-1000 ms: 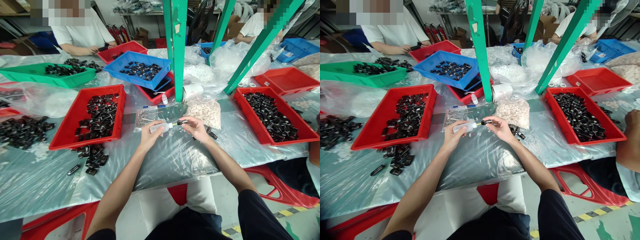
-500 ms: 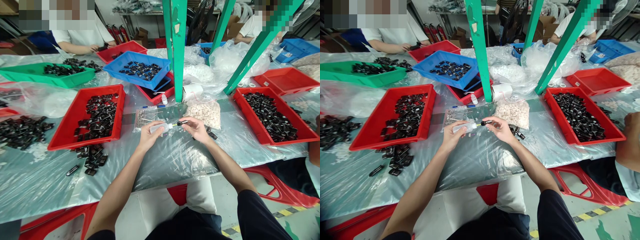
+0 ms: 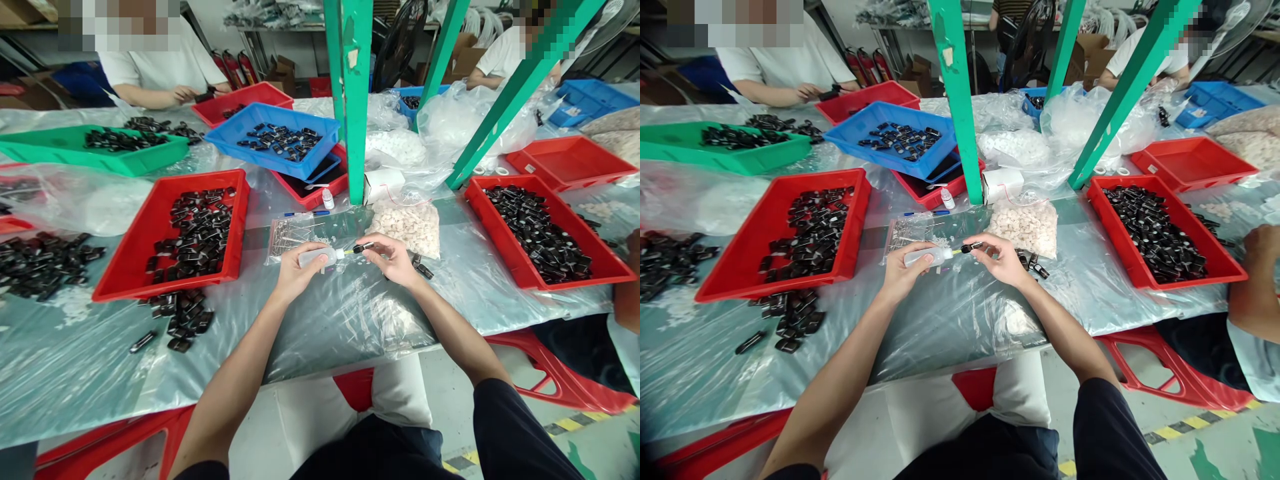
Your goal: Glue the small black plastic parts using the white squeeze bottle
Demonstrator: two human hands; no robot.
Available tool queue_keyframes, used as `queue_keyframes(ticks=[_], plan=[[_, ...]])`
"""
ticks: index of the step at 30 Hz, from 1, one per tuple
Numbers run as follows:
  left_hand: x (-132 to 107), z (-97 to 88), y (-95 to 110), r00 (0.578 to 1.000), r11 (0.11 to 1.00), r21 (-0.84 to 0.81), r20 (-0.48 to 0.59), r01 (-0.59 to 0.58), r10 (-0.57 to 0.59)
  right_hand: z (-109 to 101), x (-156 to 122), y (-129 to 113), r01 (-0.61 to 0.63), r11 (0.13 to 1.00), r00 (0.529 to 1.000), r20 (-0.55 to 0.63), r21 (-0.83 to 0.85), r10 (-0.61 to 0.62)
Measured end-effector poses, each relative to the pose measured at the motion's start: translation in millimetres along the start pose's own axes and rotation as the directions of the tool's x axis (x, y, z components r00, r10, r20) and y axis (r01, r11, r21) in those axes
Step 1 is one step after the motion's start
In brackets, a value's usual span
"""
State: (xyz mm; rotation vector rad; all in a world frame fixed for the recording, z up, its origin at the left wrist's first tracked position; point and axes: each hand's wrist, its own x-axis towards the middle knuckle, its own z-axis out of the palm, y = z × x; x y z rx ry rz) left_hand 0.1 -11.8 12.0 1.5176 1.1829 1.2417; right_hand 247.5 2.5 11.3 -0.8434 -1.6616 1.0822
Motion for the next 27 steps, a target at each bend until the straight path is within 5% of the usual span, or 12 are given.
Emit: queue_keyframes(ticks=[14, 22, 27], plan=[[1, 3.5, -3, 0.999, 0.996, -0.081, -0.014, 0.030, -0.031, 0, 0, 0, -0.026, 0.999, 1.000, -0.019, -0.021, 0.025], [3, 2.0, -15, 0.990, 0.989, -0.143, -0.126, 0.037, -0.055, 0, 4, 12, -0.047, 0.999, 0.988, -0.145, 0.006, 0.047], [1, 5.9, -9, 0.998, 0.988, -0.140, 0.010, 0.058, -0.057, -1, 7, 18, -0.031, 0.999, 0.984, -0.177, 0.015, 0.033]])
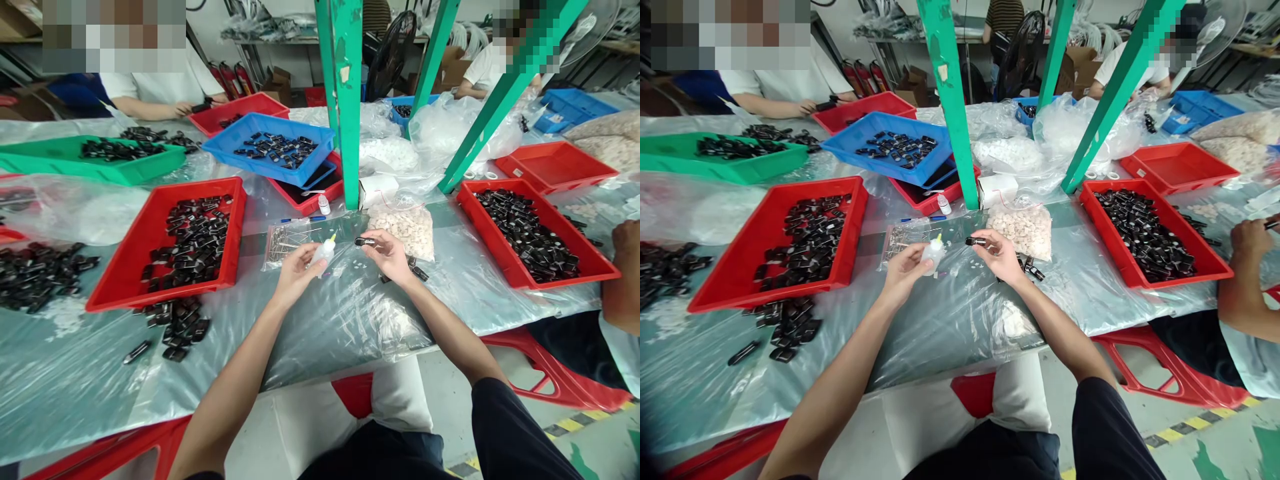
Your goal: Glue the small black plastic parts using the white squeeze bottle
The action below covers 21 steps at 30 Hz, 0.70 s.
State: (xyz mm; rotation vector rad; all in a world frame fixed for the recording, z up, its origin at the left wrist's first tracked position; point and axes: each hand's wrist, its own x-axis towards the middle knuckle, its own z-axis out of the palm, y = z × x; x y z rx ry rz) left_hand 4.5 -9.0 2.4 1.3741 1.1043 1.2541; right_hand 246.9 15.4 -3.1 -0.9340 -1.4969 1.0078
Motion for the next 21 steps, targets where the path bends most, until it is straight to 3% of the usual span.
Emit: queue_keyframes(ticks=[4, 10, 15, 19, 21], plan=[[-5, 4.2, 4, 0.976, 0.995, 0.095, 0.219, -0.004, -0.017, -1, 0, 1, -0.008, 0.999, 1.000, 0.006, -0.032, 0.008], [-18, 16.8, 6, 0.858, 0.980, 0.197, 0.507, -0.016, -0.088, 0, 1, 2, -0.025, 0.998, 1.000, 0.006, -0.049, 0.026], [-24, 19.5, 9, 0.798, 0.936, 0.338, 0.589, -0.098, -0.130, 2, 0, 3, -0.008, 0.995, 0.999, 0.053, -0.100, 0.014], [-16, 8.5, 14, 0.735, 0.951, 0.286, 0.669, -0.114, -0.113, 4, -2, 11, -0.034, 0.981, 0.994, 0.091, -0.191, 0.053], [-12, 4.0, 14, 0.761, 0.977, 0.190, 0.647, -0.095, -0.052, 5, -3, 17, -0.062, 0.976, 0.993, 0.082, -0.208, 0.080]])
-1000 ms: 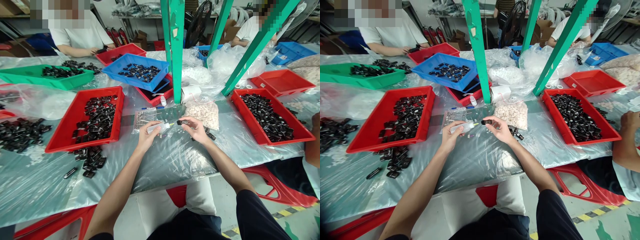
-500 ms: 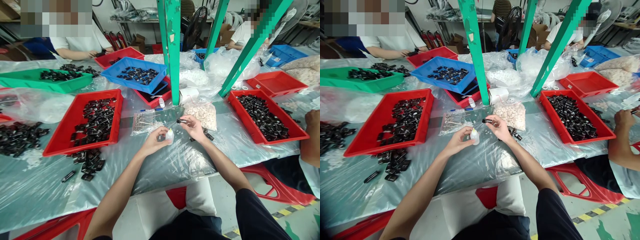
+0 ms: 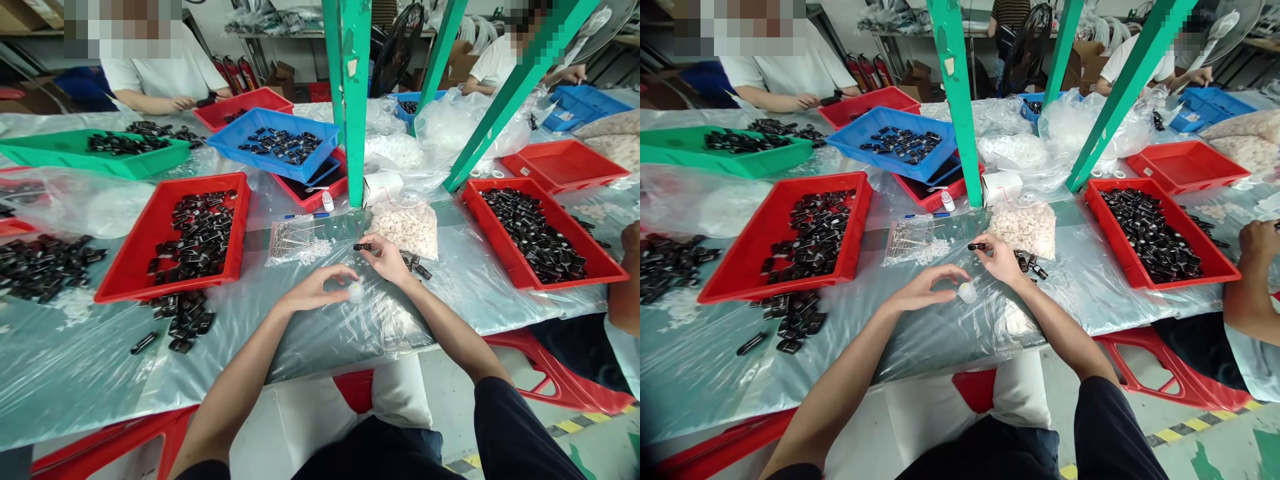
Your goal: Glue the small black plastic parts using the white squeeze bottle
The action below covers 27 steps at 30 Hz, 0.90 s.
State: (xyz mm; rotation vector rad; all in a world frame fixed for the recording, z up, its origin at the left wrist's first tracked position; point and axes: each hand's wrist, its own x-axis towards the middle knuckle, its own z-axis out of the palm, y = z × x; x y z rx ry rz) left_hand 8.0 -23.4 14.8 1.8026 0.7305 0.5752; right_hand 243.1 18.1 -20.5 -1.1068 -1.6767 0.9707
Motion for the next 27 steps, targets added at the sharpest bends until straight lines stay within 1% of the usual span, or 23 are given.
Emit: queue_keyframes(ticks=[2, 4, 5, 7, 9, 11, 13, 16, 18, 21, 27], plan=[[1, -3.3, -2, 0.992, 0.996, -0.080, -0.127, -0.031, 0.021, 3, 1, 6, -0.026, 0.999, 0.999, 0.021, 0.047, 0.025], [3, -3.8, -7, 0.967, 0.993, -0.113, -0.256, -0.034, 0.004, 7, 2, 10, -0.070, 0.988, 0.995, 0.081, 0.141, 0.060], [4, -3.4, -10, 0.949, 0.994, -0.103, -0.314, -0.026, -0.008, 9, 2, 11, -0.111, 0.975, 0.989, 0.116, 0.193, 0.090], [7, -1.6, -18, 0.909, 1.000, -0.020, -0.417, 0.006, -0.014, 12, 2, 10, -0.223, 0.931, 0.967, 0.187, 0.289, 0.174], [9, 1.3, -26, 0.878, 0.988, 0.145, -0.478, 0.058, 0.019, 13, 1, 7, -0.324, 0.870, 0.938, 0.243, 0.371, 0.246], [11, 5.1, -34, 0.881, 0.938, 0.331, -0.468, 0.099, 0.072, 12, 1, 2, -0.373, 0.822, 0.924, 0.256, 0.430, 0.285], [12, 9.7, -39, 0.904, 0.878, 0.470, -0.409, 0.091, 0.126, 10, 1, -2, -0.377, 0.799, 0.926, 0.218, 0.468, 0.309], [15, 16.3, -44, 0.932, 0.790, 0.612, -0.306, 0.035, 0.196, 7, 4, -4, -0.356, 0.798, 0.933, 0.140, 0.487, 0.331], [17, 18.8, -45, 0.947, 0.728, 0.685, -0.238, 0.007, 0.215, 6, 6, -4, -0.338, 0.811, 0.938, 0.102, 0.479, 0.331], [18, 19.4, -46, 0.961, 0.679, 0.734, -0.188, 0.001, 0.201, 6, 8, -2, -0.321, 0.831, 0.943, 0.076, 0.453, 0.323], [17, 16.4, -46, 0.964, 0.677, 0.732, -0.226, 0.074, 0.139, 8, 7, 3, -0.299, 0.870, 0.954, 0.089, 0.393, 0.288]])
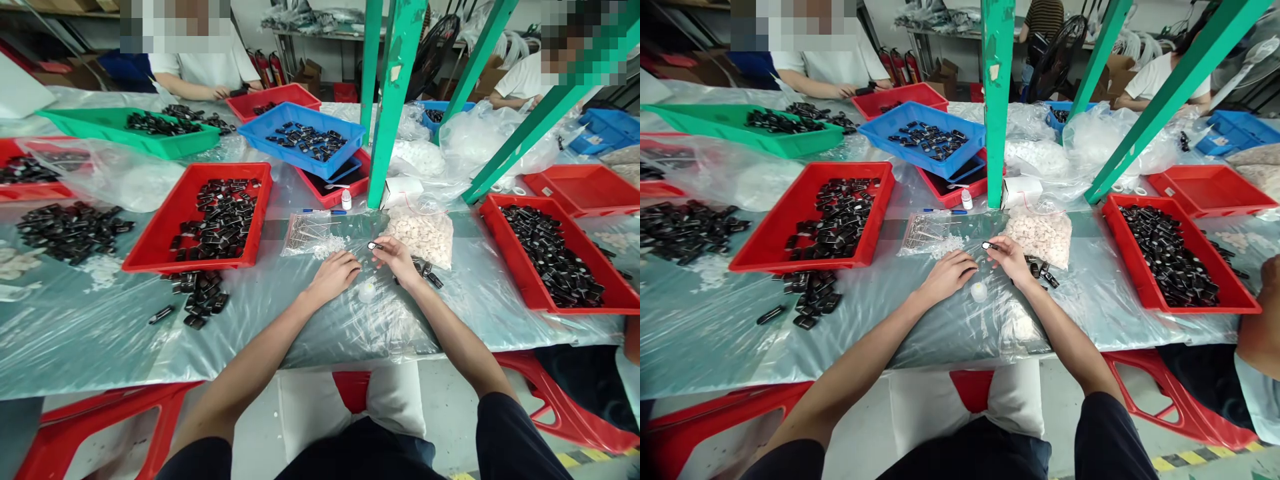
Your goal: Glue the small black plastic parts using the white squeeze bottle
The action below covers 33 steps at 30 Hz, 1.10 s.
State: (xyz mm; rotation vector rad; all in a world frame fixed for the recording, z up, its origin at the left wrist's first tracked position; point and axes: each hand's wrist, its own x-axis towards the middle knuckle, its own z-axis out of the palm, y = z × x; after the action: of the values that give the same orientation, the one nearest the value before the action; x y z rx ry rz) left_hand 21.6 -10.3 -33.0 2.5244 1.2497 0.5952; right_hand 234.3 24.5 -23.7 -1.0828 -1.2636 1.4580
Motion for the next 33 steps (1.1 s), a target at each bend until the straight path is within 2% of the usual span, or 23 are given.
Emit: queue_keyframes(ticks=[7, 14, 17, 21, 24, 27, 30, 33], plan=[[-3, -6.1, -7, 0.998, 0.999, -0.001, -0.031, 0.054, -0.054, 0, -1, -1, 0.026, 0.999, 0.999, 0.020, -0.028, -0.026], [-3, -10.3, -11, 0.998, 0.996, 0.077, 0.031, 0.050, -0.053, 1, -2, 1, 0.059, 0.998, 0.998, 0.033, -0.031, -0.058], [-3, -12.4, -10, 0.997, 0.997, 0.017, 0.007, 0.076, -0.076, 1, -1, 2, 0.063, 0.997, 0.998, 0.034, -0.050, -0.061], [-2, -17.3, -7, 0.987, 0.978, -0.159, -0.069, 0.133, -0.145, 1, -2, 2, 0.082, 0.994, 0.996, 0.052, -0.073, -0.078], [-1, -19.7, -4, 0.960, 0.911, -0.376, -0.146, 0.171, -0.241, 2, -4, 0, 0.096, 0.993, 0.992, 0.086, -0.070, -0.090], [1, -18.9, -1, 0.919, 0.796, -0.581, -0.199, 0.170, -0.341, 4, -7, -2, 0.106, 0.991, 0.987, 0.131, -0.082, -0.095], [3, -16.8, 1, 0.892, 0.688, -0.707, -0.193, 0.162, -0.408, 4, -9, -3, 0.117, 0.988, 0.982, 0.161, -0.098, -0.100], [4, -15.2, 2, 0.884, 0.594, -0.790, -0.157, 0.155, -0.439, 4, -9, -3, 0.131, 0.986, 0.978, 0.178, -0.104, -0.111]])
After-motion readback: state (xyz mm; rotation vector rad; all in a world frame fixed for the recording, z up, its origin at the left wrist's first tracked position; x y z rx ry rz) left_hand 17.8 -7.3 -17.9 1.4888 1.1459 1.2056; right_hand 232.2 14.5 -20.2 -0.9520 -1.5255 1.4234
